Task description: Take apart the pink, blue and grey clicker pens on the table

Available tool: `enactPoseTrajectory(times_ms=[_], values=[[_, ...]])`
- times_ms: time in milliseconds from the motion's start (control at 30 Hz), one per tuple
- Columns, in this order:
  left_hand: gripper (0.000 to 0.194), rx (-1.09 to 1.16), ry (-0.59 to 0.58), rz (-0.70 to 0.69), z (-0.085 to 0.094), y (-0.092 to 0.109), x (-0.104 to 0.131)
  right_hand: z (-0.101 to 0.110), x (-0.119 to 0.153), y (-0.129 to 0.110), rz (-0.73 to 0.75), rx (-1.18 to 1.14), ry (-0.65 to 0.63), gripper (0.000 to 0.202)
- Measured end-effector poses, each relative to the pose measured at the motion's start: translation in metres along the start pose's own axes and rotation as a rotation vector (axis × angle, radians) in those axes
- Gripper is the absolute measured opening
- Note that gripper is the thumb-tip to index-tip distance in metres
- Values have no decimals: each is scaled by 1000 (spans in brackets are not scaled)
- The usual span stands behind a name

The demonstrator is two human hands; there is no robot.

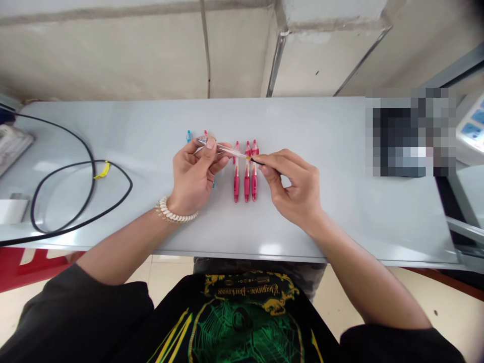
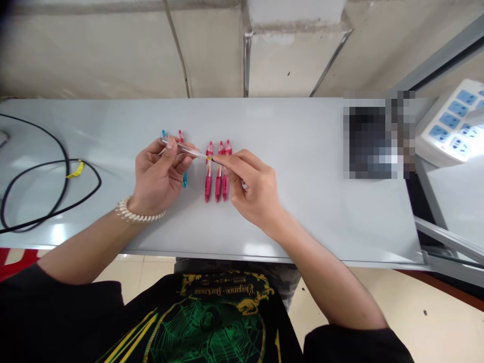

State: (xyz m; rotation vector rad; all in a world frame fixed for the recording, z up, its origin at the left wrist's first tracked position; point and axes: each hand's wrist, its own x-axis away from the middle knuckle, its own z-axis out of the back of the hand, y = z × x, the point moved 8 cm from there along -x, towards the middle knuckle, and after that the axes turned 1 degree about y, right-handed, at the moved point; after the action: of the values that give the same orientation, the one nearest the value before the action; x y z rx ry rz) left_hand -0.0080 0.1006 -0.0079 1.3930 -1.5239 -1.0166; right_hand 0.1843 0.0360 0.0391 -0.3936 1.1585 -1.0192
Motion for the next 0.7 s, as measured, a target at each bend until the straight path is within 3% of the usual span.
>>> enactPoseTrajectory(times_ms=[133,433,600,700], values=[[32,-14,-45,22,-8,-4,5,-4,4,4,-9,25,-5,21],[33,-119,-75,22,-11,-5,7,-2,3,-7,94,13,35,23],[36,-320,-64,25,-9,-3,9,-4,4,-5,18,-32,6,18],[30,-220,-99,-8,-12,-1,9,-5,6,-2,-35,-36,-6,16]])
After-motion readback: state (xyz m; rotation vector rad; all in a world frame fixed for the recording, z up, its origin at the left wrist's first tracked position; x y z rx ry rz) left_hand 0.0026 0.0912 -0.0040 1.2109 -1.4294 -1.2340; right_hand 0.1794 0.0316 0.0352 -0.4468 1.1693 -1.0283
